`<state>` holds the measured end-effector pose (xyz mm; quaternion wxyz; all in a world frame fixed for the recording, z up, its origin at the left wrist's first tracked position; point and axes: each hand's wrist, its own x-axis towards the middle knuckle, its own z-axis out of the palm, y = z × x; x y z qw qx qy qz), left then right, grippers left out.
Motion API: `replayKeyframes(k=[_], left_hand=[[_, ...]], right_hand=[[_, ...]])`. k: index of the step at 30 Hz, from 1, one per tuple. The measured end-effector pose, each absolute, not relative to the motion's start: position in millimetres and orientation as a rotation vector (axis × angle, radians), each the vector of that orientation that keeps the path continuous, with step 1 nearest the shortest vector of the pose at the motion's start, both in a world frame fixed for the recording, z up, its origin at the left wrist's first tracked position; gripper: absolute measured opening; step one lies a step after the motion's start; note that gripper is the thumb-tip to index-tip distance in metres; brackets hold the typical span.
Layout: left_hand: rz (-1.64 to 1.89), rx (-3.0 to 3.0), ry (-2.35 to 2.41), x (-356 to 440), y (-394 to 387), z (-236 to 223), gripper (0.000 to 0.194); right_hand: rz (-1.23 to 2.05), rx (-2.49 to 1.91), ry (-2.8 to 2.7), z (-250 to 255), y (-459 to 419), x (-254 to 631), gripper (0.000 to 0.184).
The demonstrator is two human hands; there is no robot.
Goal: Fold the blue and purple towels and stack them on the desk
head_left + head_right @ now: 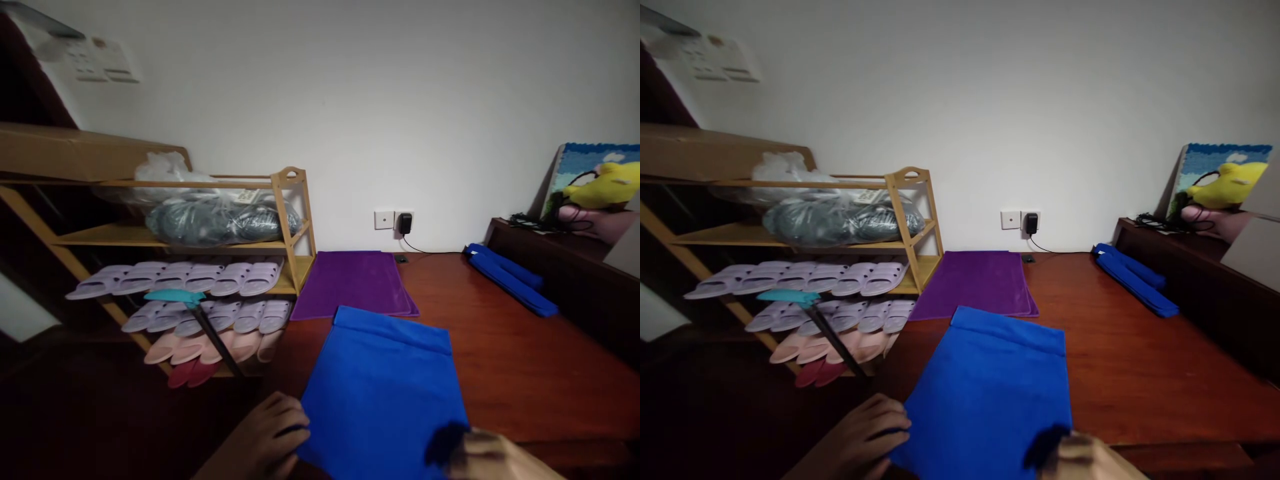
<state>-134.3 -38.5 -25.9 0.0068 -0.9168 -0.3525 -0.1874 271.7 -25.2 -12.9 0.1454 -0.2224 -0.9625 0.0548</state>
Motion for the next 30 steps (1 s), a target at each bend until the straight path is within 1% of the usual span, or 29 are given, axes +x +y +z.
replayKeyframes(k=[2, 4, 6, 10, 13, 16, 19, 22, 24, 27, 30], left_hand=[[-0.531, -2.885, -1.166, -144, -39, -12, 0.038], [-0.494, -2.885, -1.206, -156, -37, -3, 0.040], [-0.462, -2.863, -1.257, -170, -35, -2, 0.041], [-0.385, -2.773, -1.391, -200, -38, -14, 0.051], [-0.459, -2.695, -1.474, -214, -44, -22, 0.056], [-0.584, -2.648, -1.461, -203, -44, -19, 0.049], [-0.605, -2.700, -1.373, -166, -32, -5, 0.042], [-0.459, -2.856, -1.297, -121, -6, 9, 0.038], [-0.370, -2.925, -1.247, -96, 18, 11, 0.029], [-0.237, -2.886, -1.252, -72, 60, 4, 0.020], [-0.173, -2.758, -1.267, -61, 97, -7, 0.021]], right_hand=[[0.260, -0.890, -2.687, -7, -9, 269, 0.045], [0.276, -1.089, -2.624, -5, 14, 259, 0.043], [0.270, -1.088, -2.670, -6, 39, 241, 0.043], [0.058, -1.102, -2.754, -21, 73, 202, 0.050], [-0.152, -1.164, -2.714, -36, 76, 187, 0.044], [-0.358, -1.194, -2.674, -43, 73, 183, 0.030], [-0.390, -1.239, -2.689, -41, 79, 184, 0.026], [-0.338, -1.379, -2.627, -34, 99, 191, 0.027], [-0.340, -1.521, -2.566, -32, 116, 197, 0.027], [-0.379, -1.661, -2.515, -35, 133, 207, 0.025], [-0.427, -1.672, -2.506, -42, 138, 216, 0.025]])
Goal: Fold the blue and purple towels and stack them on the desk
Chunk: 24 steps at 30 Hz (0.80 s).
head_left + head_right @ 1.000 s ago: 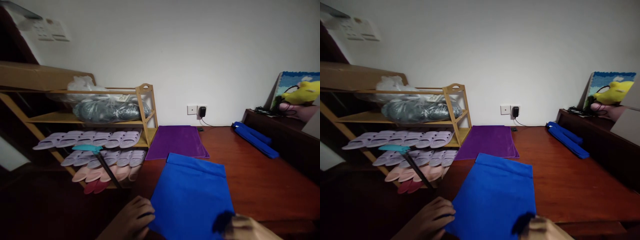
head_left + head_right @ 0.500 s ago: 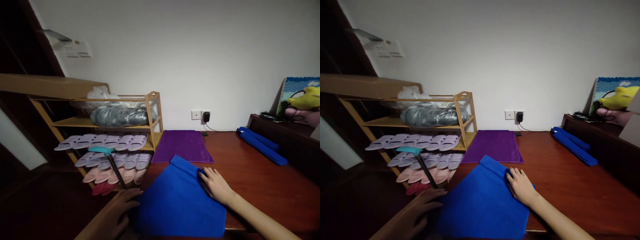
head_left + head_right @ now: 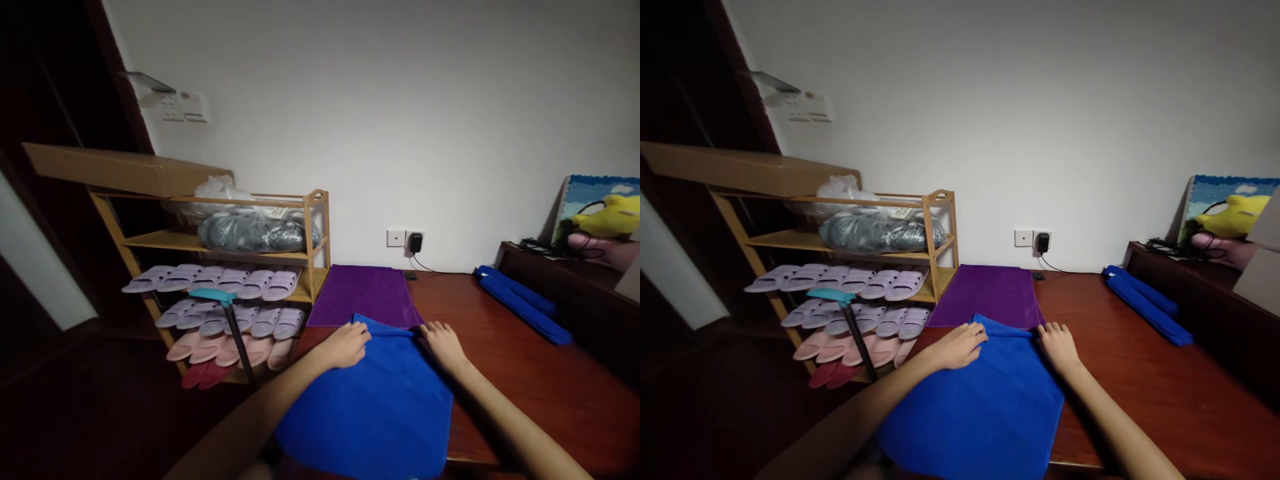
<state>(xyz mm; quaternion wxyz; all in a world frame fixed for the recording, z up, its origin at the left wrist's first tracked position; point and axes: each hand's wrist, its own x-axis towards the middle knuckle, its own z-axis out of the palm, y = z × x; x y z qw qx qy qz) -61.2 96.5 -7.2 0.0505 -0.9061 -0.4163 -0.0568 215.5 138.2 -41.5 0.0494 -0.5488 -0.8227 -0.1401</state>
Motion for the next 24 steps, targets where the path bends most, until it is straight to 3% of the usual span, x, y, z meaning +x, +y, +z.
replayKeyframes(k=[3, 8, 15, 24], left_hand=[[-0.211, -2.638, -1.307, -59, 120, -13, 0.028], [-0.360, -2.702, -1.311, -61, 145, -15, 0.054], [-0.706, -2.635, -1.832, -50, 199, -14, 0.026], [-0.901, -2.490, -2.101, 44, 244, -23, 0.029]], right_hand=[[-0.338, -1.649, -2.496, -47, 135, 226, 0.030], [0.121, -1.540, -2.415, -54, 123, 243, 0.027], [0.400, -1.581, -2.188, -58, 104, 255, 0.014], [0.374, -1.855, -2.041, -59, 59, 291, 0.014]])
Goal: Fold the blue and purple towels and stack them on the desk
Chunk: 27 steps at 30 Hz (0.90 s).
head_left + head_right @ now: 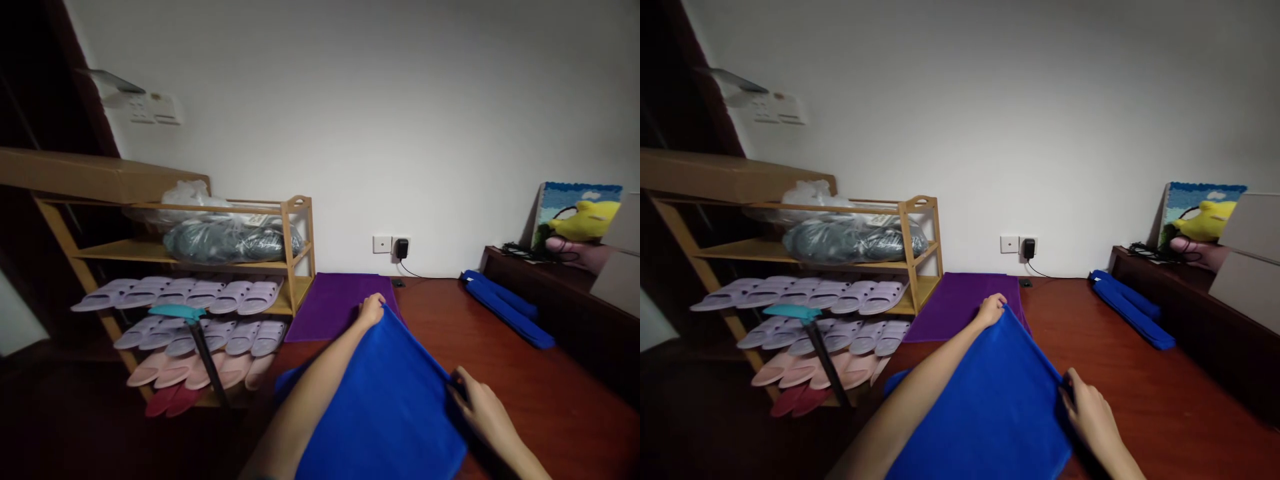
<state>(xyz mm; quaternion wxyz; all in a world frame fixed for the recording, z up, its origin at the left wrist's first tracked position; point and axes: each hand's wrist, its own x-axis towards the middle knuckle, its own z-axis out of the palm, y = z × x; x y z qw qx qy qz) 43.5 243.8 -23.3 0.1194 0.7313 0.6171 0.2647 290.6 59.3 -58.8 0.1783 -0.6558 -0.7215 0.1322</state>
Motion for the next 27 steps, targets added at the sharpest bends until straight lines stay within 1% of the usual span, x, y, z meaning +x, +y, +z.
replayKeyframes(k=[4, 7, 10, 12, 15, 17, 19, 21, 23, 25, 27], left_hand=[[0.793, 2.259, 1.702, 99, 234, -26, 0.026], [0.766, 2.402, 1.593, 133, 219, -29, 0.028], [0.704, 2.562, 1.461, 153, 203, -27, 0.033], [0.657, 2.652, 1.374, 152, 192, -20, 0.031], [0.600, 2.736, 1.288, 119, 171, -6, 0.019], [0.576, 2.772, 1.315, 76, 153, 1, 0.020], [0.514, 2.742, 1.481, 25, 135, 2, 0.020], [0.411, 2.648, 1.776, -24, 118, -4, 0.021], [0.291, 2.556, 1.979, -62, 106, -14, 0.021], [0.280, 2.480, 2.027, -86, 101, -25, 0.022], [0.379, 2.425, 1.947, -97, 100, -35, 0.021]], right_hand=[[0.384, -1.915, -1.979, -68, 46, 323, 0.016], [0.377, -1.955, -1.937, -77, 38, 343, 0.018], [0.365, -2.064, -1.888, -83, 30, 360, 0.028], [0.363, -2.147, -1.879, -86, 27, 374, 0.034], [0.389, -2.096, -1.981, -83, 26, 395, 0.029], [0.318, -2.003, -2.049, -74, 29, 399, 0.028], [0.198, -1.916, -2.087, -57, 35, 386, 0.034], [0.166, -1.792, -2.147, -36, 43, 355, 0.038], [0.216, -1.599, -2.280, -15, 54, 310, 0.036], [0.383, -1.356, -2.434, 0, 67, 259, 0.029], [0.560, -1.147, -2.529, 5, 81, 207, 0.024]])
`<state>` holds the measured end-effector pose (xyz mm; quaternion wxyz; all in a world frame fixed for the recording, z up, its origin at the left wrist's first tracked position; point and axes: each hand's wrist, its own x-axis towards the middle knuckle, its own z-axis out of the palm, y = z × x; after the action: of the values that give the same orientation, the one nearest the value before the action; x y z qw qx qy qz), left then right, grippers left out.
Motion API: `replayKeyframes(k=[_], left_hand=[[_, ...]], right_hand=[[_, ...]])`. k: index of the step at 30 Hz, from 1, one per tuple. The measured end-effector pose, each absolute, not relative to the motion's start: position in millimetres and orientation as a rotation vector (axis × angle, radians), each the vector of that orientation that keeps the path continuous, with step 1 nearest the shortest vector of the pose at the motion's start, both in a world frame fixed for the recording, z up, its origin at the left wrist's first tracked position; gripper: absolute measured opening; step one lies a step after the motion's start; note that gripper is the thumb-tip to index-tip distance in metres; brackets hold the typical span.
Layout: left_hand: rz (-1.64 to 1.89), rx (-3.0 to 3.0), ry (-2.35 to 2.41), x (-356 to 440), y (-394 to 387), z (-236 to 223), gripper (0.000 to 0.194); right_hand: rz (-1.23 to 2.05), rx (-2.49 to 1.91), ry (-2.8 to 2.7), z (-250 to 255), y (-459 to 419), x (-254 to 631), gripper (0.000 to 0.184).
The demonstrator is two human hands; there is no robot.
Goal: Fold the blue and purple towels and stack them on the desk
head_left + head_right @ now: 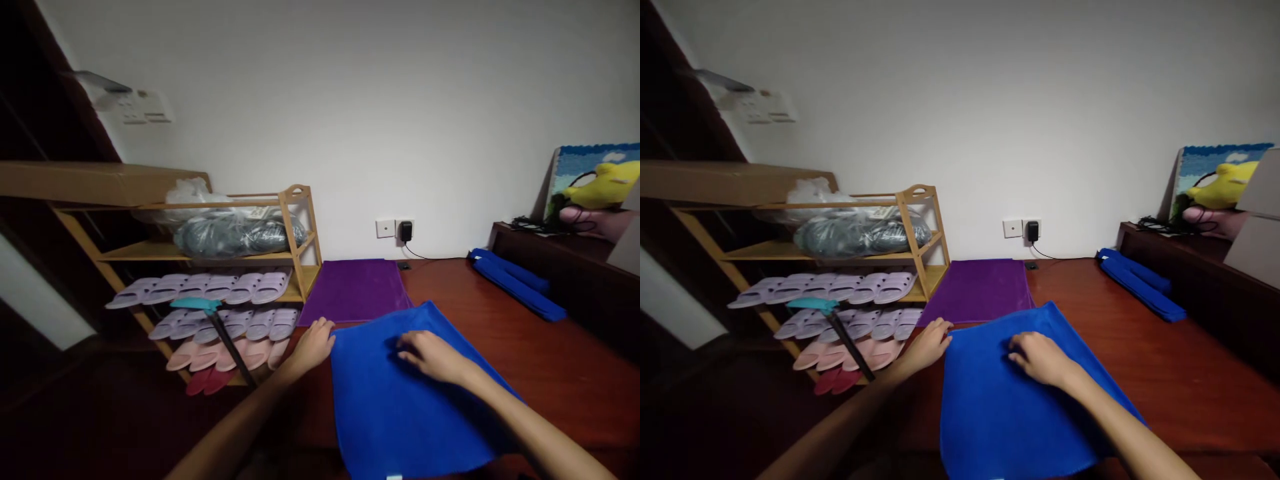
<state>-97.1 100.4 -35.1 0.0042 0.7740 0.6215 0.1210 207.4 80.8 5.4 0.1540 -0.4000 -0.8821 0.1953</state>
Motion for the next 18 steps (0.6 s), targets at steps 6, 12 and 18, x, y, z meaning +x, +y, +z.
replayKeyframes(k=[6, 12, 18], left_hand=[[0.723, 2.222, 1.760, -102, 107, -46, 0.015], [1.026, 1.950, 1.645, -104, 100, -44, 0.005], [0.985, 1.514, 1.224, -99, 86, -27, 0.012]], right_hand=[[0.846, -1.155, -2.393, -11, 115, 96, 0.016], [0.973, -1.308, -2.153, -24, 120, 55, 0.026], [1.207, -1.267, -1.873, -33, 119, 47, 0.047]])
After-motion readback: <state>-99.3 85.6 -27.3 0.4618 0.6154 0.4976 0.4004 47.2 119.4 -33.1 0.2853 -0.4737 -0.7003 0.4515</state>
